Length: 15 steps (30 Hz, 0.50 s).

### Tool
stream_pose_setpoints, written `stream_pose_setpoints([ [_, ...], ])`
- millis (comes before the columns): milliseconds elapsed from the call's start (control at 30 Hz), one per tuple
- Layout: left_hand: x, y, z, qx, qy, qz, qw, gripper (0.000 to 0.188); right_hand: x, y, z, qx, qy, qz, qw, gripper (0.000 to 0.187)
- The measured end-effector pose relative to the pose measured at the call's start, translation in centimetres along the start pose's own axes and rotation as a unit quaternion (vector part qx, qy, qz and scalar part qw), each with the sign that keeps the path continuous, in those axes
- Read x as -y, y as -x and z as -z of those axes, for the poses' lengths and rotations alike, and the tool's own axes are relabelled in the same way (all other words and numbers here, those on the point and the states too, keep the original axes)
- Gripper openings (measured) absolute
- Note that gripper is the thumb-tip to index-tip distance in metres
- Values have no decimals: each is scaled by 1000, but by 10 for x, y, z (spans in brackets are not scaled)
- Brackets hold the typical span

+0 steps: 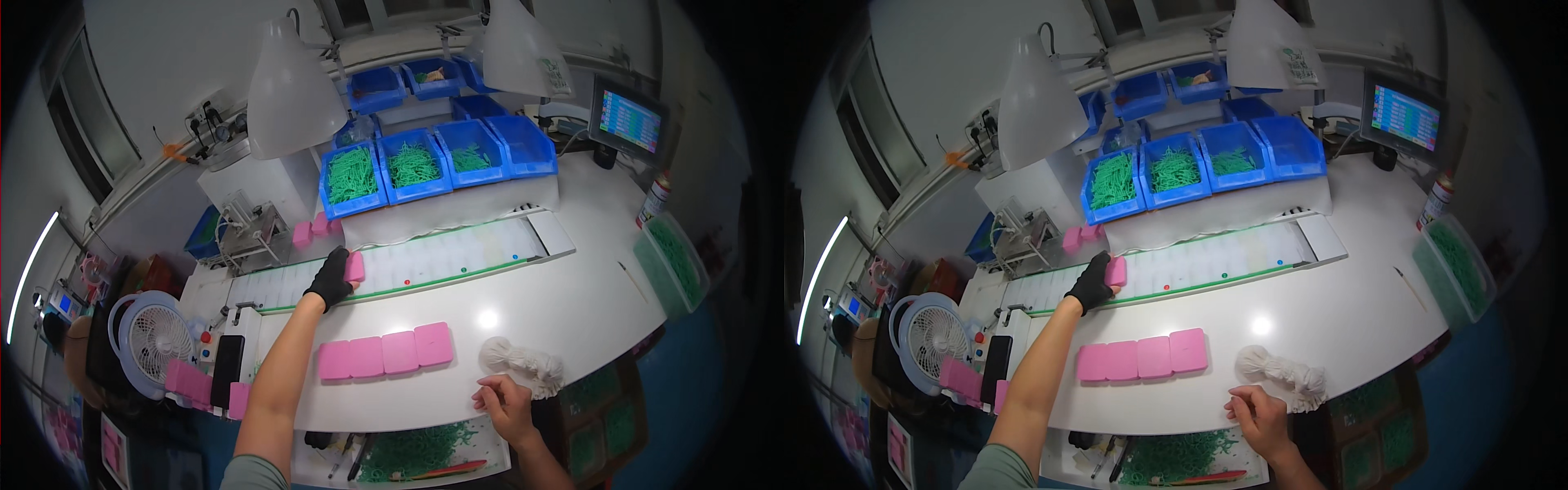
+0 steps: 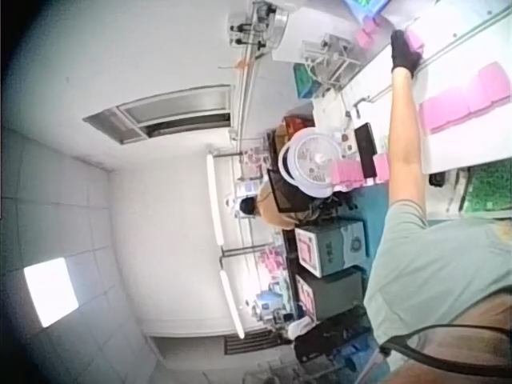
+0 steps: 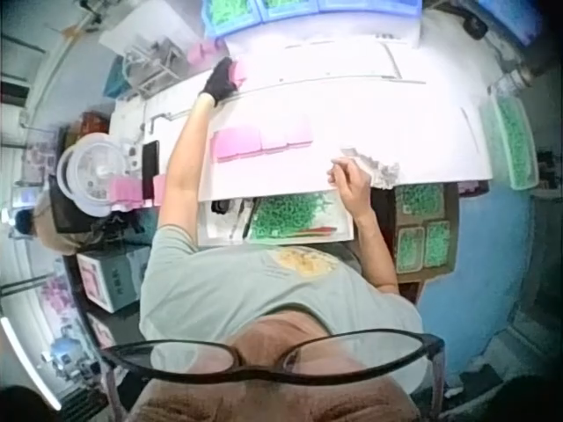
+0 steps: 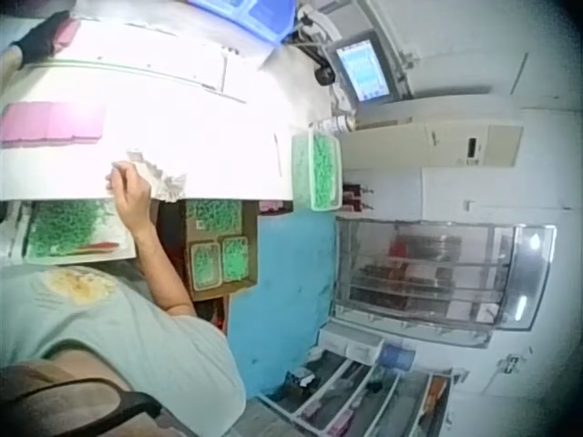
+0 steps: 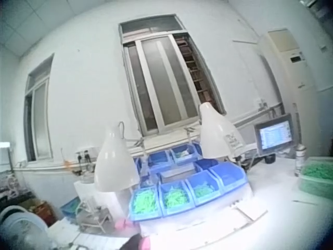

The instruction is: The person is assembling small green hair rings into pink molds on a workstation.

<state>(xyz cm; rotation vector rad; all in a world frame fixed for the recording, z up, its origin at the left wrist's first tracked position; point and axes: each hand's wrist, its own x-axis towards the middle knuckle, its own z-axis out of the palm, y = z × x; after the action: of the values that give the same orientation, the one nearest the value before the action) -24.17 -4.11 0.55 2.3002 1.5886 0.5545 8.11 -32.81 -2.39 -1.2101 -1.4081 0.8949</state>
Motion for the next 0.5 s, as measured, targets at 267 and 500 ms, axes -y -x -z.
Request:
stream_pose_setpoints([
  [267,73,-19,35,-151,-42,-23,987,60,-6,3,0,-31,-25,-20,999,8],
  [500,103,-72,52,24,-192,150,969,64,-8,8,-5,-68,94,30,993,4],
])
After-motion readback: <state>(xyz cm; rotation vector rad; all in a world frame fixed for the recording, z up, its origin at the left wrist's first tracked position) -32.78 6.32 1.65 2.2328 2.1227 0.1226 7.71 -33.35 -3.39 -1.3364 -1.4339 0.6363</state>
